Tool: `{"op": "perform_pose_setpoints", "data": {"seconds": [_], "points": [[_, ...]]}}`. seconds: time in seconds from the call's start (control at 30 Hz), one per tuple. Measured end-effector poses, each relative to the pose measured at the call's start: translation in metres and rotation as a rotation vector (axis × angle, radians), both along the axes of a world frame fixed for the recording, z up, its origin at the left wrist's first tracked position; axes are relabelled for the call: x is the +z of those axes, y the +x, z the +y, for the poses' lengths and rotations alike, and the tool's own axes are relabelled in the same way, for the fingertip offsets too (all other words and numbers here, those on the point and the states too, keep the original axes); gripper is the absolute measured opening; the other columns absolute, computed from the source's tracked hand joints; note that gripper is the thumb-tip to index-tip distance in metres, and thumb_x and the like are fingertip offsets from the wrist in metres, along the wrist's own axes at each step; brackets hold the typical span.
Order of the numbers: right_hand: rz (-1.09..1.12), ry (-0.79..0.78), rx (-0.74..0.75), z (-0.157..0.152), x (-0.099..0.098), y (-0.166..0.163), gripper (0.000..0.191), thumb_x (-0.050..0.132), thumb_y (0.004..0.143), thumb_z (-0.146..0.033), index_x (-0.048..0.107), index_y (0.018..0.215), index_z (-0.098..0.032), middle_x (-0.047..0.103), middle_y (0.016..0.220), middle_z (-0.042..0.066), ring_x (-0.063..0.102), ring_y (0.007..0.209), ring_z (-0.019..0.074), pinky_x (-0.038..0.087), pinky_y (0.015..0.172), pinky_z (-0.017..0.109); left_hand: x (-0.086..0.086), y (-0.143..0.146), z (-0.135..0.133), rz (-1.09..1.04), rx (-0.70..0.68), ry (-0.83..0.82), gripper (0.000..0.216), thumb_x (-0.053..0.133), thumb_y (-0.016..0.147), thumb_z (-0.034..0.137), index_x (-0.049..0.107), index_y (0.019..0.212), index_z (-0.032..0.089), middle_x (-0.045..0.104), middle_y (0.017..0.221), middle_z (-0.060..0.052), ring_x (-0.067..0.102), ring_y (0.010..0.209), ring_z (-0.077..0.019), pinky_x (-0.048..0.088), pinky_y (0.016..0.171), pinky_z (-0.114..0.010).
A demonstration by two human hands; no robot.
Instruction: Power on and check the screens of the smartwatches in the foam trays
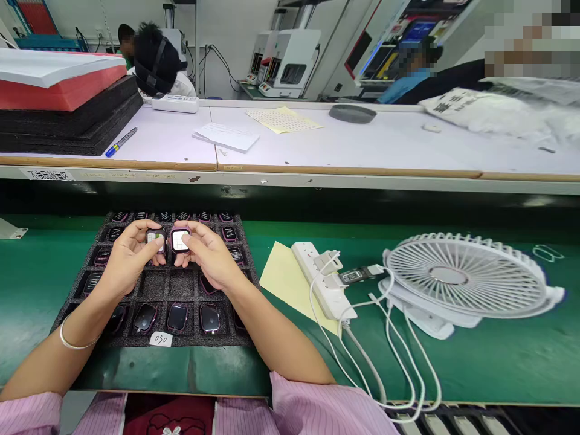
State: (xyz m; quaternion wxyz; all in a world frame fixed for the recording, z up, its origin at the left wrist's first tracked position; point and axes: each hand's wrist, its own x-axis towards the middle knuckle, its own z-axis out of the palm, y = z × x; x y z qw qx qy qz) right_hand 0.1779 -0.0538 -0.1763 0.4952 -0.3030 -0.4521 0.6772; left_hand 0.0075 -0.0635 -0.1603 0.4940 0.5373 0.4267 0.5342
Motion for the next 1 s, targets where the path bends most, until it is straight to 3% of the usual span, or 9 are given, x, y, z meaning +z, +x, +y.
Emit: {"op": "perform_pose_setpoints", "data": {"seconds": [0.4,0.67,0.87,1.0], "points": [[0.019,0.060,0.006,-0.0006,-0.0022,0.0001,0.045,0.068,0.075,-0.011,0.061,0.118,-0.026,0.067,0.095,-0.001,0.068,0.068,0.0111,0.057,0.065,0.027,-0.0061,-0.0004,0.0035,-0.013,-0.031,0.060,0.042,0.071,0.070,0.017,0.058,0.110,0.020,0.063,0.103,-0.003,0.062,0.063,-0.0066,0.055,0.056,-0.020],[0.009,0.079,-0.023,0.0006,-0.0026,0.0000,0.046,0.074,0.072,-0.014,0.060,0.114,-0.026,0.066,0.091,-0.003,0.066,0.064,0.0101,0.054,0.061,0.025,-0.0054,-0.0005,0.0022,-0.020,-0.061,0.052,0.047,0.068,0.071,0.014,0.058,0.116,0.020,0.063,0.107,-0.003,0.066,0.068,-0.0080,0.058,0.063,-0.022],[-0.030,0.034,-0.042,0.0020,-0.0029,0.0029,0.029,0.072,0.083,-0.040,0.062,0.104,-0.022,0.063,0.078,-0.004,0.061,0.052,0.0092,0.044,0.048,0.023,-0.0025,-0.0009,-0.0006,0.013,-0.078,0.028,0.035,0.069,0.080,0.024,0.060,0.113,0.017,0.065,0.089,0.000,0.066,0.058,-0.0076,0.054,0.055,-0.019],[-0.036,0.049,-0.042,0.0012,-0.0022,0.0020,0.031,0.074,0.080,-0.036,0.062,0.106,-0.023,0.063,0.080,-0.004,0.061,0.054,0.0093,0.045,0.051,0.024,-0.0033,-0.0004,-0.0001,0.009,-0.072,0.027,0.037,0.070,0.079,0.021,0.060,0.114,0.018,0.065,0.093,0.000,0.067,0.060,-0.0075,0.056,0.057,-0.019]]}}
